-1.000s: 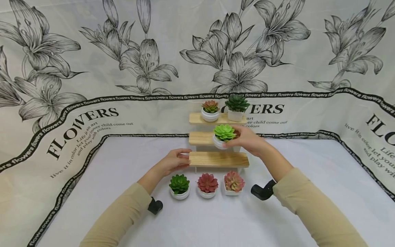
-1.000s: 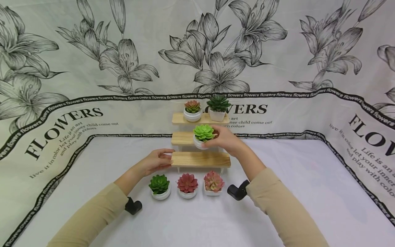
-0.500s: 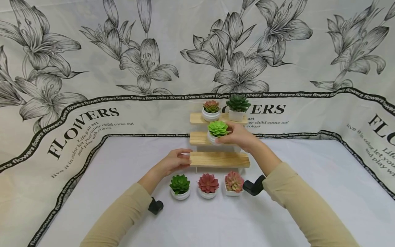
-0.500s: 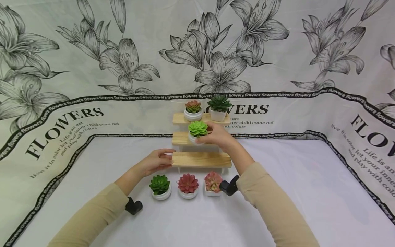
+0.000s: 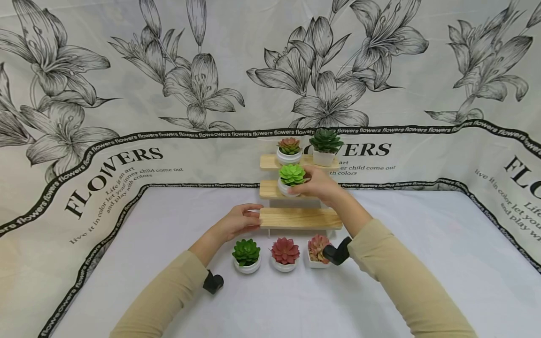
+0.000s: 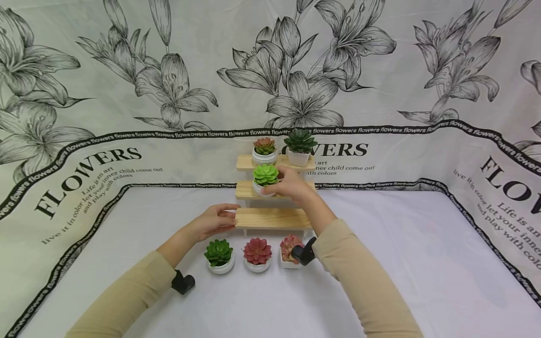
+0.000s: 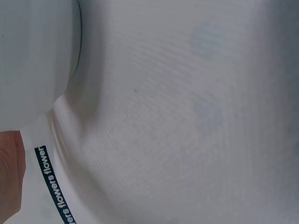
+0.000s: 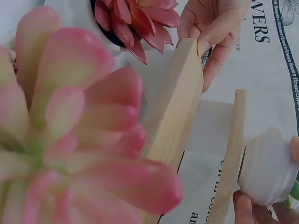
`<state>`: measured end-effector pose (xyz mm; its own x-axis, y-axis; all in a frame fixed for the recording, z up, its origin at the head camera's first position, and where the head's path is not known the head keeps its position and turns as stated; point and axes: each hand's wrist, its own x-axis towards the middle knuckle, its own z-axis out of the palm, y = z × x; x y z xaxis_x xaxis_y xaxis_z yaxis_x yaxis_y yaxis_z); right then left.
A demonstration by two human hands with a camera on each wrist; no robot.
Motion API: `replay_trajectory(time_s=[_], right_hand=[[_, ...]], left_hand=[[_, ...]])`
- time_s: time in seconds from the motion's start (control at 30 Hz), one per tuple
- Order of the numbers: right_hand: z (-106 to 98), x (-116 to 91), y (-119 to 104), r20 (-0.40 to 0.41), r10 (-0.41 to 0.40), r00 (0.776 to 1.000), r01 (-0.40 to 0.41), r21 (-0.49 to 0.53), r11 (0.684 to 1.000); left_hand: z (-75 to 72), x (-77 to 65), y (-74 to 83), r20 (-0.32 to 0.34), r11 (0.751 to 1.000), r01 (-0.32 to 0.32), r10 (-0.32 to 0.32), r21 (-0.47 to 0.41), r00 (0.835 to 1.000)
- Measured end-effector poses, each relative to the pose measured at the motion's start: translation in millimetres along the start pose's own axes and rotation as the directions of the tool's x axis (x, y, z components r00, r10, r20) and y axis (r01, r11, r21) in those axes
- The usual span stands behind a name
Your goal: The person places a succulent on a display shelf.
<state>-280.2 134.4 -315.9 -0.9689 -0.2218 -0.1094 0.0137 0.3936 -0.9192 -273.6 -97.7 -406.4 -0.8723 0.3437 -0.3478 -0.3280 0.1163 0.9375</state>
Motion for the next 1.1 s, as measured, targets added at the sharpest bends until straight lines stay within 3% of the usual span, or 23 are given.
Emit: replay_trajectory(time_s=[1.1], right_hand=[[10.2,4.0,-5.6,-0.023,0.028,0.999,-0.029,-0.018,0.999]], left_hand=[[-0.9,0.1,-1.1,0.011,1.000,0.003,-0.003,0.000,1.000]])
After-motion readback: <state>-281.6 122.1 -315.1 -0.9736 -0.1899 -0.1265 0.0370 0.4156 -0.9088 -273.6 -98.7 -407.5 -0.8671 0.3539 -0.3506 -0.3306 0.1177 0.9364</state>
